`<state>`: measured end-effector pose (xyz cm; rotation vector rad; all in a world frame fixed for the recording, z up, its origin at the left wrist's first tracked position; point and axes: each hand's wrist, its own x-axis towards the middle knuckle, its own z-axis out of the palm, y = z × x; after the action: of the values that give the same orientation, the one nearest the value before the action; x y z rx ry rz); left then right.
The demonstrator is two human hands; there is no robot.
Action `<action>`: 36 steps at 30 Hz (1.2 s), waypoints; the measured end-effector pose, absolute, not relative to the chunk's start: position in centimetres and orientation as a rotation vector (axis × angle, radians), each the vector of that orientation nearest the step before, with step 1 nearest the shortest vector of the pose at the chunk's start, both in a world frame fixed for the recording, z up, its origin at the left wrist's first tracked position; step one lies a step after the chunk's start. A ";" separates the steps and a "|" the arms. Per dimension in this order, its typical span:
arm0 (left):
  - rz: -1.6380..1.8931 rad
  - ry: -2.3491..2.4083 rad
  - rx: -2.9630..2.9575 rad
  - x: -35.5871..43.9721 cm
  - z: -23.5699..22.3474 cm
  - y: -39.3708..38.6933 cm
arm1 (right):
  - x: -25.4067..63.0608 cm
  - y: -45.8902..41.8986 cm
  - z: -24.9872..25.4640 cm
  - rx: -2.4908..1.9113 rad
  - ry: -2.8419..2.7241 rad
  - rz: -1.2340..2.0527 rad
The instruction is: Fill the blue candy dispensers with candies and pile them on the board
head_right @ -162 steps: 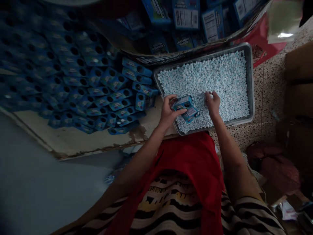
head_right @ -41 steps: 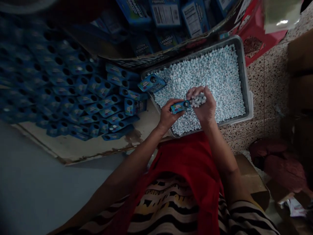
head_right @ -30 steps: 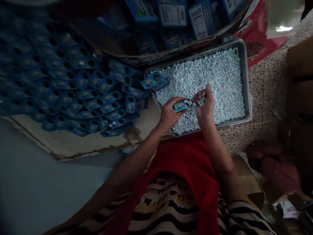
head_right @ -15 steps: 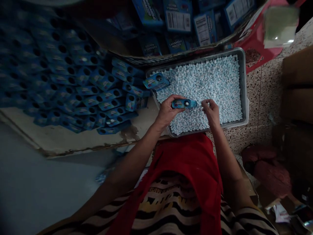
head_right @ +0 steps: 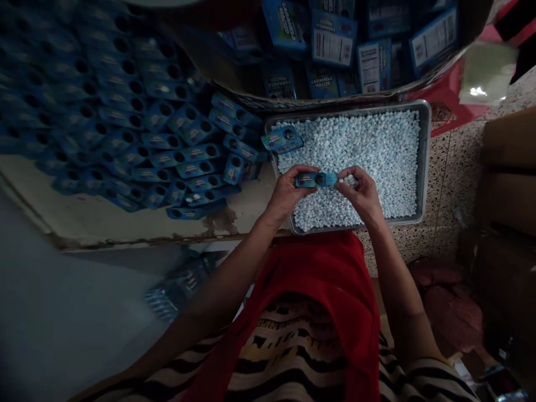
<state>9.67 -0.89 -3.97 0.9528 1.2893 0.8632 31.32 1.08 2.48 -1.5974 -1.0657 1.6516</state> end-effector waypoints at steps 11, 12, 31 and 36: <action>0.750 1.534 1.300 9.5 -1.8 -1.3 | 28.0 2.1 3.8 -1.592 -1.916 1.352; 0.732 1.548 1.322 9.3 -1.4 -1.3 | 28.0 2.0 3.2 -1.602 -1.867 1.389; 1.036 1.778 0.551 -2.2 1.1 -11.8 | 19.9 13.6 -1.6 -1.296 -2.805 0.565; 1.242 2.226 0.238 -9.9 0.9 -20.1 | 17.6 9.8 5.3 -1.032 -2.659 0.714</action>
<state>-9.91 -20.06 0.92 0.2383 2.2260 1.2422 17.56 9.83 5.29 -1.0316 -2.6591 0.7145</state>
